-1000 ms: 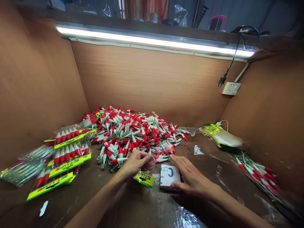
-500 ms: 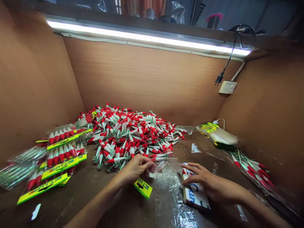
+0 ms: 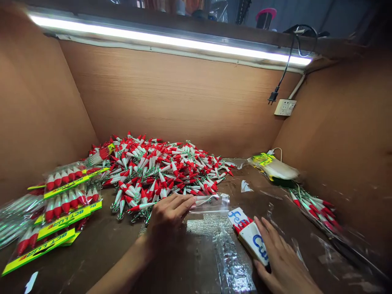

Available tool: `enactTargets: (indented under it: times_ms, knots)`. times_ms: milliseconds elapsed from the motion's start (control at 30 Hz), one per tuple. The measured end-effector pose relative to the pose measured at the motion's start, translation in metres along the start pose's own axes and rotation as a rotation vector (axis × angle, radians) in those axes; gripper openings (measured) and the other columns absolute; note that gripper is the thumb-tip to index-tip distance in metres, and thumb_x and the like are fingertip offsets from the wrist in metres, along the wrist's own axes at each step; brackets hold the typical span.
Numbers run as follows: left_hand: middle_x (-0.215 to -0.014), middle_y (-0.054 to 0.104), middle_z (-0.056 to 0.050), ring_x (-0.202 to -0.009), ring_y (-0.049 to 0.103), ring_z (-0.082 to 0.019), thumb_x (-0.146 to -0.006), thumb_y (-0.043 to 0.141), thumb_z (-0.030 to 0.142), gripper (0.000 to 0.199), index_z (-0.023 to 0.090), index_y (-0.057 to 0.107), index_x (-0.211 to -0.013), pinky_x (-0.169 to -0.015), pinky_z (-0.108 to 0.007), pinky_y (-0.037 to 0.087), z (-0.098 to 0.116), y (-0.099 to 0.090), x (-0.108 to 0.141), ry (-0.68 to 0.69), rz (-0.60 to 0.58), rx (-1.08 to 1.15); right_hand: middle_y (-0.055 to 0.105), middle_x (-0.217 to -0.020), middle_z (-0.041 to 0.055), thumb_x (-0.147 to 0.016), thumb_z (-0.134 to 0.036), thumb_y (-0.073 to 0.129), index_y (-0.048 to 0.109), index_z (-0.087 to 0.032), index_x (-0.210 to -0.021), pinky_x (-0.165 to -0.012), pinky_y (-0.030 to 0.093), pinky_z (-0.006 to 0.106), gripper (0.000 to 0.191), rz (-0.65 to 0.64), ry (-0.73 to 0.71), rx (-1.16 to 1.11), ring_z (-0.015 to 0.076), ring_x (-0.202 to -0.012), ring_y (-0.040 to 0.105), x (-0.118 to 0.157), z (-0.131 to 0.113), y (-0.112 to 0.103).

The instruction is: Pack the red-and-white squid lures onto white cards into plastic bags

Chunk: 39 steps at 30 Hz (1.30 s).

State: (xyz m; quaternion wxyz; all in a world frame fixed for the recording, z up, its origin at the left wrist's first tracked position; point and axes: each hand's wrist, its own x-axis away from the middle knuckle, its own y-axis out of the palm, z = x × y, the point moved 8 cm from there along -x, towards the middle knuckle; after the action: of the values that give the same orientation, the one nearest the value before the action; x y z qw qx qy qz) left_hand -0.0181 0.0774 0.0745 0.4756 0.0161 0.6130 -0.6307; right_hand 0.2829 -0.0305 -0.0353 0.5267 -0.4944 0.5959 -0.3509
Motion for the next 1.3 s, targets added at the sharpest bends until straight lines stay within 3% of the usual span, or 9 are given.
enactTargets:
  times_ms: [167,300,433,533,633,733,967,1200,1300]
  knots:
    - [-0.132,0.069,-0.008,-0.116,0.064,-0.029,-0.102,0.048,0.014,0.038,0.029,0.064,-0.134,-0.102,-0.05,0.045,0.028,0.025,0.006,0.225,-0.141,-0.072,0.036,-0.161,0.0117,-0.074,-0.016,0.055,0.013,-0.027,-0.162,-0.116,0.037,0.057,0.099,-0.105,0.055,-0.189,0.0354,-0.147,0.036,-0.008,0.017,-0.008]
    - [-0.133,0.068,-0.01,-0.115,0.064,-0.029,-0.103,0.046,0.015,0.037,0.027,0.064,-0.133,-0.098,-0.047,0.047,0.03,0.047,0.011,0.242,-0.25,-0.013,0.034,-0.162,0.0082,-0.075,-0.017,0.054,0.014,-0.031,-0.161,-0.119,0.032,0.057,0.096,-0.076,0.112,-0.285,0.0339,-0.148,0.034,-0.003,0.028,-0.021]
    - [-0.11,0.076,-0.009,-0.097,0.07,-0.025,-0.103,0.05,0.024,0.027,0.024,0.074,-0.115,-0.084,-0.035,0.051,0.015,0.046,0.002,0.048,-0.35,0.171,0.026,-0.164,0.0084,-0.081,-0.019,0.056,0.009,-0.03,-0.16,-0.123,0.027,0.054,0.092,0.051,0.057,-0.372,0.0313,-0.15,0.029,0.006,0.025,-0.04]
    - [-0.083,0.076,-0.007,-0.066,0.066,-0.016,-0.101,0.053,0.044,0.038,0.018,0.079,-0.096,-0.06,-0.024,0.047,0.003,0.045,0.001,-0.227,-0.547,0.495,0.024,-0.163,0.0092,-0.082,-0.019,0.058,0.009,-0.03,-0.16,-0.122,0.03,0.053,0.092,0.09,-0.025,-0.425,0.0327,-0.149,0.029,0.009,0.017,-0.049]
    - [-0.075,0.074,-0.005,-0.045,0.053,-0.01,-0.095,0.055,0.06,0.05,0.016,0.079,-0.095,-0.043,-0.02,0.037,0.0,0.049,0.014,-0.497,-0.779,0.788,0.024,-0.163,0.0094,-0.08,-0.017,0.059,0.009,-0.032,-0.16,-0.12,0.033,0.056,0.095,0.07,-0.093,-0.438,0.0344,-0.149,0.03,0.008,0.01,-0.05]
    - [-0.072,0.072,-0.004,-0.039,0.048,-0.009,-0.087,0.061,0.067,0.056,0.015,0.078,-0.096,-0.039,-0.02,0.037,-0.003,0.055,0.029,-0.601,-0.915,0.869,0.023,-0.163,0.0101,-0.077,-0.015,0.06,0.006,-0.033,-0.16,-0.12,0.031,0.059,0.1,0.003,-0.147,-0.398,0.036,-0.15,0.027,0.005,0.002,-0.043]
    - [-0.069,0.07,-0.002,-0.038,0.048,-0.009,-0.08,0.065,0.074,0.06,0.017,0.076,-0.096,-0.039,-0.02,0.036,-0.021,0.074,0.043,-0.647,-0.954,0.853,0.028,-0.162,0.0106,-0.07,-0.009,0.058,0.011,-0.033,-0.161,-0.118,0.038,0.054,0.105,-0.116,-0.28,-0.355,0.0358,-0.148,0.033,0.004,-0.018,-0.031]
    - [-0.059,0.068,-0.001,-0.036,0.045,-0.009,-0.079,0.067,0.074,0.06,0.017,0.073,-0.097,-0.038,-0.02,0.026,-0.026,0.076,0.047,-0.715,-0.936,0.894,0.032,-0.16,0.0097,-0.072,-0.01,0.059,0.015,-0.033,-0.161,-0.118,0.037,0.056,0.102,-0.095,-0.273,-0.296,0.036,-0.148,0.032,0.004,-0.012,-0.027]
    - [-0.057,0.068,-0.001,-0.035,0.047,-0.01,-0.076,0.071,0.072,0.059,0.018,0.071,-0.1,-0.038,-0.019,0.026,-0.024,0.079,0.05,-0.757,-0.983,0.943,0.031,-0.161,0.0095,-0.073,-0.011,0.059,0.015,-0.033,-0.161,-0.118,0.037,0.055,0.101,-0.074,-0.26,-0.289,0.0362,-0.148,0.033,0.004,-0.01,-0.027]
